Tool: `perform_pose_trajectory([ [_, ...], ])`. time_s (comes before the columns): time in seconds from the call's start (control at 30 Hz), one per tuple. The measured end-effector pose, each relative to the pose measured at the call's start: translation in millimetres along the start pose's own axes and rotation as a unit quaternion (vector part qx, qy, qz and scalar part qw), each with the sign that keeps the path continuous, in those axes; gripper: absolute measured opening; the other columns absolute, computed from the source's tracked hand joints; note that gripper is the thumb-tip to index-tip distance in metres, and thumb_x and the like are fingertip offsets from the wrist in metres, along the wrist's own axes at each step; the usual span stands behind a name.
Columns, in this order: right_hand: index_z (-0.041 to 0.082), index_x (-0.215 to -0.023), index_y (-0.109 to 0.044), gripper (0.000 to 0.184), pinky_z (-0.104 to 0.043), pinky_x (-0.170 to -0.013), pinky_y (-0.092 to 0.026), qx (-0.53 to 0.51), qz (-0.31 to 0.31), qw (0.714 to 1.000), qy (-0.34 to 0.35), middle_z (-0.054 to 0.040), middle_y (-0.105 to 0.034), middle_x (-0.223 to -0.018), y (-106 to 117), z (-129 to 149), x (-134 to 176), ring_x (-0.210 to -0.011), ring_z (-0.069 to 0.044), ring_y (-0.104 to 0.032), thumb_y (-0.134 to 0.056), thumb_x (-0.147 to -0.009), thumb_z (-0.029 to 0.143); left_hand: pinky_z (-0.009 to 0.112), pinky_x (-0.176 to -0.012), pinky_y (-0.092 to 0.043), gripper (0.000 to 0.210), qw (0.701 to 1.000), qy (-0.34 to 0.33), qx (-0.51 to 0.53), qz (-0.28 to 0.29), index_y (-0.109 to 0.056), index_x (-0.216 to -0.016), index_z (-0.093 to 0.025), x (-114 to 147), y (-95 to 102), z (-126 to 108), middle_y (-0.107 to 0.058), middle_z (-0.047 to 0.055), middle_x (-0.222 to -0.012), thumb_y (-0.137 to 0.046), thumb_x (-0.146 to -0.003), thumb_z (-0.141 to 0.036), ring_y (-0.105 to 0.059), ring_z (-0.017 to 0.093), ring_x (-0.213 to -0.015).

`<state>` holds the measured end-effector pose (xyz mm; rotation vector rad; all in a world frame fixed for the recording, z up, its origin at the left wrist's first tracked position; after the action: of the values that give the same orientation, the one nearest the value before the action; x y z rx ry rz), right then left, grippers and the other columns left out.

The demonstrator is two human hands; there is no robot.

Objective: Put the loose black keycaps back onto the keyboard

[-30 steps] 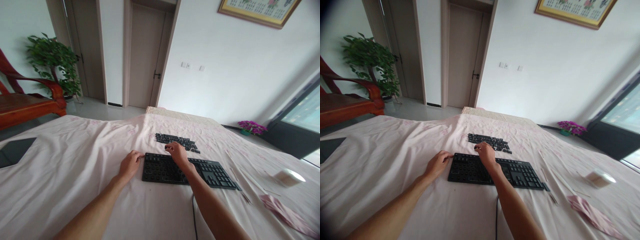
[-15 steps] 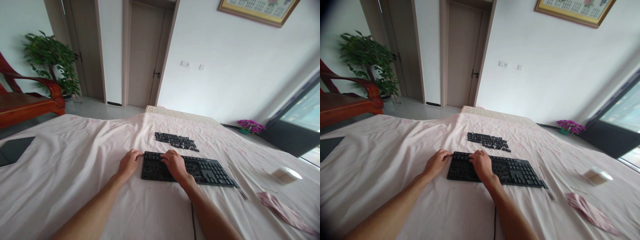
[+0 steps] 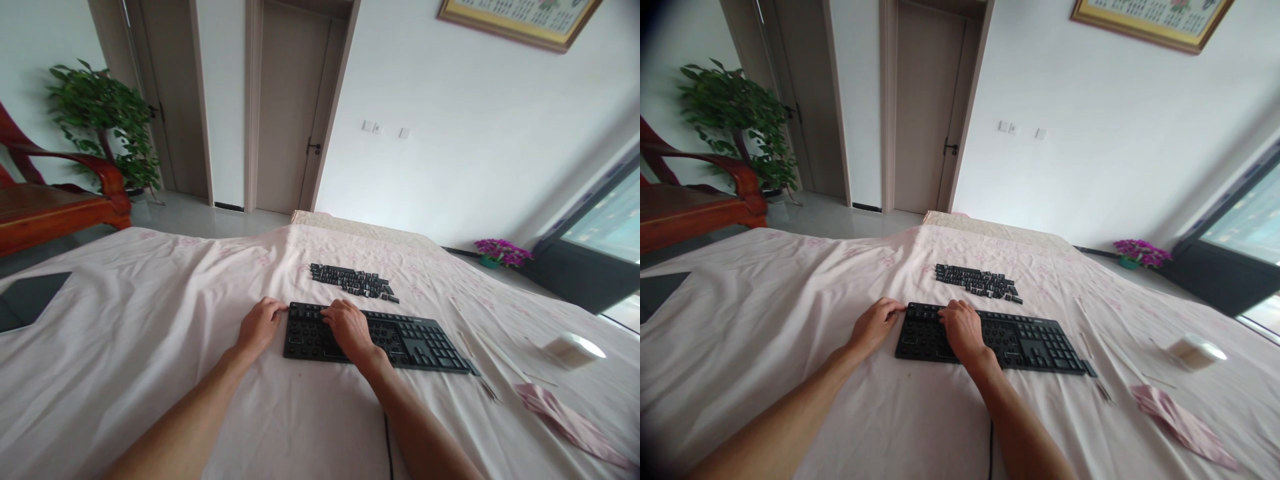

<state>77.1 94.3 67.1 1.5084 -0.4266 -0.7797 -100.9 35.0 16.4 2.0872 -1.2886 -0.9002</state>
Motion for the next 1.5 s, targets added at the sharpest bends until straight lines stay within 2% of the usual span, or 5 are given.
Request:
perform_pose_trajectory([
  [0.3, 0.023, -0.085, -0.068, 0.033, -0.024, -0.071, -0.036, 0.04, 0.007, 0.999, 0.004, -0.0046, -0.063, -0.088, 1, 7, 4, -0.086, -0.016, -0.053, -0.037, -0.096, 0.025, 0.023, -0.089, -0.042, 0.03, 1.0, -0.004, 0.004, 0.002, -0.066, -0.1, -0.026, 1, 1.2, -2, -0.064, 0.0, -0.111, -0.046, -0.083, -0.014, -0.057, 0.014, -0.104],
  [0.47, 0.026, -0.097, -0.068, 0.026, -0.022, -0.075, -0.037, -0.008, 0.003, 1.0, -0.004, -0.0031, -0.063, -0.092, 0, 1, 4, -0.089, -0.015, -0.055, -0.043, -0.094, 0.025, 0.023, -0.088, -0.042, 0.03, 1.0, -0.011, 0.001, -0.005, -0.066, -0.1, -0.026, 0, 0.4, -1, -0.064, 0.0, -0.11, -0.045, -0.083, -0.014, -0.058, 0.013, -0.103],
  [0.6, 0.026, -0.103, -0.067, 0.024, -0.023, -0.079, -0.038, -0.006, -0.003, 1.0, 0.002, -0.0044, -0.062, -0.097, -2, 0, 4, -0.092, -0.016, -0.055, -0.046, -0.093, 0.024, 0.023, -0.088, -0.042, 0.03, 1.0, -0.009, -0.001, -0.005, -0.066, -0.1, -0.027, -1, -1.0, 0, -0.064, 0.0, -0.109, -0.045, -0.083, -0.014, -0.058, 0.013, -0.102],
  [0.93, 0.024, -0.09, -0.065, 0.024, -0.028, -0.076, -0.035, 0.086, 0.007, 0.996, 0.019, -0.0052, -0.06, -0.093, -8, 11, 3, -0.089, -0.018, -0.052, -0.042, -0.093, 0.021, 0.023, -0.087, -0.042, 0.029, 1.0, -0.008, -0.007, -0.004, -0.066, -0.099, -0.027, 0, -0.3, 0, -0.064, -0.001, -0.11, -0.046, -0.083, -0.014, -0.058, 0.013, -0.103],
  [1.5, 0.022, -0.103, -0.059, 0.028, -0.03, -0.079, -0.032, 0.082, 0.013, 0.996, 0.014, -0.0054, -0.057, -0.097, -6, 17, 13, -0.091, -0.019, -0.047, -0.044, -0.084, 0.007, 0.023, -0.088, -0.042, 0.03, 1.0, -0.017, -0.009, -0.007, -0.066, -0.101, -0.026, 0, -1.2, 0, -0.063, -0.001, -0.11, -0.046, -0.082, -0.014, -0.057, 0.013, -0.103],
])
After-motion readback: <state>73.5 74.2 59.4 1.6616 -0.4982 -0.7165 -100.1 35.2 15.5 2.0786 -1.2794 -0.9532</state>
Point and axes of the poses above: each hand's wrist, its own x-axis away from the middle knuckle, its own y-axis out of the back of the hand, z = x × y, the point moved 9 cm from there along -x, towards the middle knuckle
